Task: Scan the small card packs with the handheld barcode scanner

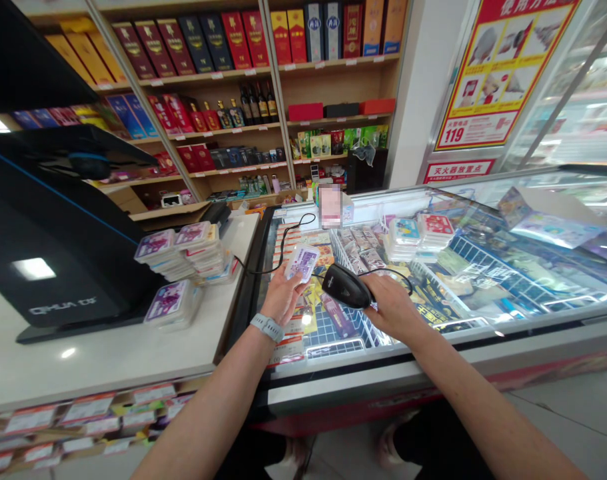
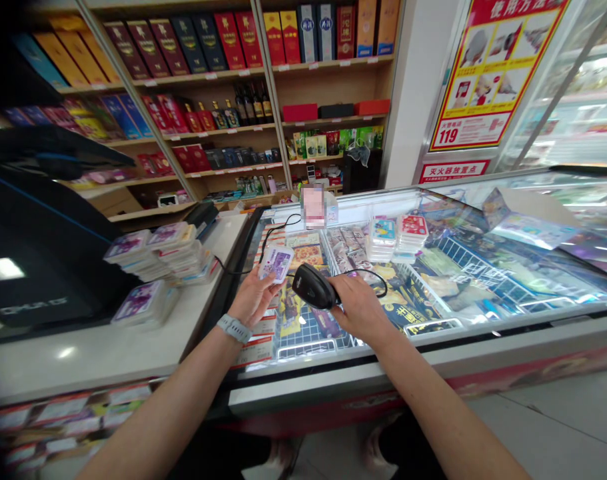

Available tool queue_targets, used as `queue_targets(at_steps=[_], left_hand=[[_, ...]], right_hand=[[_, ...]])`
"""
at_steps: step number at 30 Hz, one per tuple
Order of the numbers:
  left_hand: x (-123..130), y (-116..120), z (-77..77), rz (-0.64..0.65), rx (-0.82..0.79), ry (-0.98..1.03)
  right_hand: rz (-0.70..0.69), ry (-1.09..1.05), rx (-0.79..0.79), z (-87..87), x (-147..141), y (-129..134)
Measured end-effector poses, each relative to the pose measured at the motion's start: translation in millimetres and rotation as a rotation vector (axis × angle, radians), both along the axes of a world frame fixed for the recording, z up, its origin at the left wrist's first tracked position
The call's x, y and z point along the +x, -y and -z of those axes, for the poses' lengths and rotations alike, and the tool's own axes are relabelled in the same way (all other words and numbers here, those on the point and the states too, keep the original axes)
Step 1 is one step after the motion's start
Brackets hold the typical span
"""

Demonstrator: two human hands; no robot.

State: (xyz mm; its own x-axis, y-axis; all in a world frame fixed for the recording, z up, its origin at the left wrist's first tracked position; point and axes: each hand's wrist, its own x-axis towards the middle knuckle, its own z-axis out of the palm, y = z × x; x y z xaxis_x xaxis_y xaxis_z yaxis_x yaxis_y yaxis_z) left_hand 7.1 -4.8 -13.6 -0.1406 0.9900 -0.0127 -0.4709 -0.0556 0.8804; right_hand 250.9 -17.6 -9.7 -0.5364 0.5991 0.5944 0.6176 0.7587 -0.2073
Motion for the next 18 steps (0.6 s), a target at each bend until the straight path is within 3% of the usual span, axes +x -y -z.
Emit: queue_targets(at_steps=[9,18], left_hand=[[-0.7,0.2,-0.1,0.004,-0.005,-0.002],[2.6,-13.1,-4.7,-0.014,-0.023,-0.158]], right_hand=[[-0.001,-0.02,0.011,-1.0,0.3,0.9],[-0.007,-0.099,0.045,-5.2,1.4,3.3]])
